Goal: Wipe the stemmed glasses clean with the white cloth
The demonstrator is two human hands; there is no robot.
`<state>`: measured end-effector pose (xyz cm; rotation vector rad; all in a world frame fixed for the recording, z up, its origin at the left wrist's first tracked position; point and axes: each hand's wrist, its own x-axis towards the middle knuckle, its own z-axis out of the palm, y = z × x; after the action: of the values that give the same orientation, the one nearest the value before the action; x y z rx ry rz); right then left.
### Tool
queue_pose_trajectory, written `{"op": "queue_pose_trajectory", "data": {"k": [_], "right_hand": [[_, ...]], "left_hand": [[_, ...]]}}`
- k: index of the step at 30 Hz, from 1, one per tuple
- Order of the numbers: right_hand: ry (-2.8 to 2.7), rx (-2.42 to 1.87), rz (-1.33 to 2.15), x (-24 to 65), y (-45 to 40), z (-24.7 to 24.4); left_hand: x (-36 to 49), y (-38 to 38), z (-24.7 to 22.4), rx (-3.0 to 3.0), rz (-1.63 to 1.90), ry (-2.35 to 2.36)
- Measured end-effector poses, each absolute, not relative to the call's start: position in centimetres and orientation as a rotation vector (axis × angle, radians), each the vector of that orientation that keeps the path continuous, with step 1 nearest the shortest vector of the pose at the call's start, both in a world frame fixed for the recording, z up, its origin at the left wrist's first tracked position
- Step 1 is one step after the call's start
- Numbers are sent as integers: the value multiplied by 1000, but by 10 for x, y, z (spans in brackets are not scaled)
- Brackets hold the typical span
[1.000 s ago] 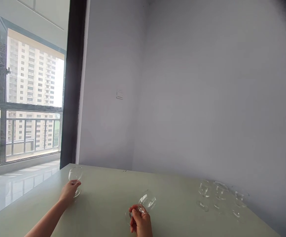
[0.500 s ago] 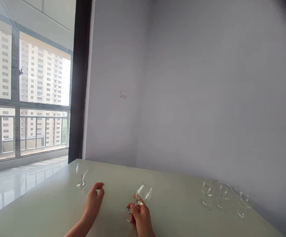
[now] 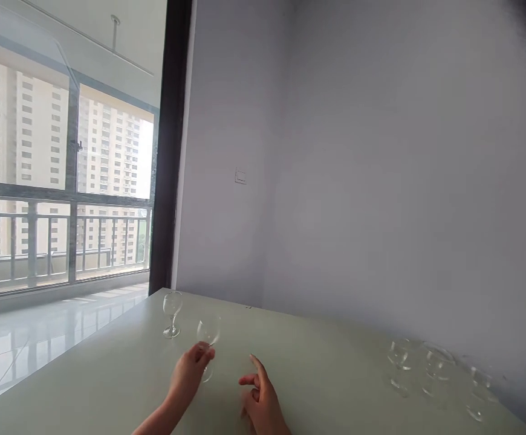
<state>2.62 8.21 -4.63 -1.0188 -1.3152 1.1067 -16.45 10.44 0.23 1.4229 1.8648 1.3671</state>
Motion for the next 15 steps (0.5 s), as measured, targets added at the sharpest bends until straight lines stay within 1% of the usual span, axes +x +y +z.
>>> {"op": "queue_pose_trajectory", "data": {"k": [6, 15], "right_hand": [[-1325, -1008, 1152, 23, 85, -50], [-1342, -977, 1195, 25, 91, -56]], "left_hand": [[-252, 122, 6, 1326, 1329, 2022], [-290, 142, -3, 1288, 1309, 2124]]}}
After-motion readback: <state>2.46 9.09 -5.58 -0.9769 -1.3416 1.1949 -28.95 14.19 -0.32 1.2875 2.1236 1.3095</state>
